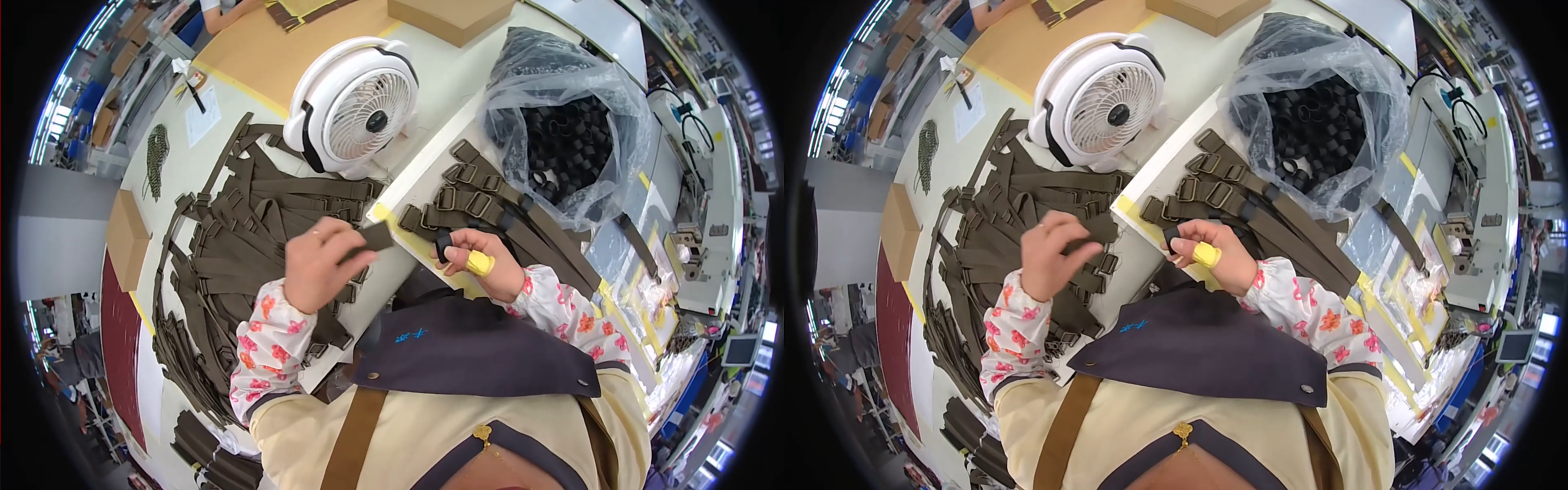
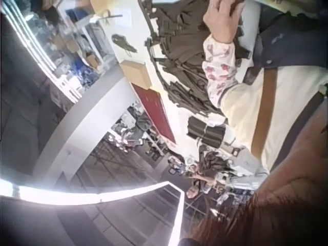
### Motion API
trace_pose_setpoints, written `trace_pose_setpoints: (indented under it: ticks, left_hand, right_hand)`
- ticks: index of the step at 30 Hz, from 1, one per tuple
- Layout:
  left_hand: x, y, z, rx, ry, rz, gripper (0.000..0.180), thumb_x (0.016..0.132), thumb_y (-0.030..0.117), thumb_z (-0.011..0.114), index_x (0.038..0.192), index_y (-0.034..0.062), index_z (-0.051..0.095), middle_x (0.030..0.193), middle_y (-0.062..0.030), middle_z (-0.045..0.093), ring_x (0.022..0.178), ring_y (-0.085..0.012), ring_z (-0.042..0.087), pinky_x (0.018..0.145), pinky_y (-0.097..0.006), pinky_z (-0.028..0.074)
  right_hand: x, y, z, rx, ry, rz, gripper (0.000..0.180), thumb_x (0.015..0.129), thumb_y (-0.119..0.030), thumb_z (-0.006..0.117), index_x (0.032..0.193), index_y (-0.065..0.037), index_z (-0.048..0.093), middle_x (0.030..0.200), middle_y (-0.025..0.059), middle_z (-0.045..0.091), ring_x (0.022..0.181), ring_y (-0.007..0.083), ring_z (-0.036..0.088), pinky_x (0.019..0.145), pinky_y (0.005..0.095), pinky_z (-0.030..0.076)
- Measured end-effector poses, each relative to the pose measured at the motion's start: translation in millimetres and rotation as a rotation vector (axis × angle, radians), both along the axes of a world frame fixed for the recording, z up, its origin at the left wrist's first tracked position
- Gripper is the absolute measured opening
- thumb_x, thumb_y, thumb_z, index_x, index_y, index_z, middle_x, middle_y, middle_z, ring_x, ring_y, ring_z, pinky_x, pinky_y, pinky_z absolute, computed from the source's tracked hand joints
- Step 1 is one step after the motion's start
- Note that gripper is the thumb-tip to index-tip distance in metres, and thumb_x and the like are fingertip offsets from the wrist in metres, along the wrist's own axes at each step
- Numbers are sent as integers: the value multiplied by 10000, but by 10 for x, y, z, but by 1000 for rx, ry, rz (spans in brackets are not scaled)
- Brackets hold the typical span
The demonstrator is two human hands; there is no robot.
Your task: Assembling plastic buckles and sliders onto nylon webbing straps.
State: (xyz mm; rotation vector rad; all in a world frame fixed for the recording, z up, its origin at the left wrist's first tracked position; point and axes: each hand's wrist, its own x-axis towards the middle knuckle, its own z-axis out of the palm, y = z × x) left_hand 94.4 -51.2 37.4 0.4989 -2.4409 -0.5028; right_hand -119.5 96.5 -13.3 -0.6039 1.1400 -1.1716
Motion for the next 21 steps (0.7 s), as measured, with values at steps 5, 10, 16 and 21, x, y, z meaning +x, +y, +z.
trace_pose_setpoints:
  ticks: [5,10,16,21]
  left_hand:
    - [-371,233,-80,183,-62,-298,320,619,164,737,847,75,532,785,-39,534,592,-194,553,503,-289,453]
    - [-430,316,-150,78,-143,-375,252,668,96,667,874,74,525,817,-39,542,588,-193,551,490,-280,452]
    - [-419,403,-136,-58,-99,-551,219,697,147,666,859,71,538,788,-41,559,587,-177,561,467,-288,449]
    - [-543,525,-135,179,-70,-353,341,684,285,709,871,53,542,718,-93,594,574,-253,591,491,-322,468]
  right_hand:
    - [19,46,118,102,-390,-45,261,834,-232,600,975,-29,516,947,105,613,841,186,614,715,266,488]
    - [-20,153,150,143,-367,-96,137,854,-173,566,899,-75,482,866,75,605,787,229,644,652,284,516]
    - [3,189,162,122,-277,154,259,833,-262,601,904,-35,499,800,118,631,657,169,637,551,234,499]
    - [30,169,266,143,-218,228,259,846,-279,578,857,-26,522,729,116,633,577,143,621,495,227,484]
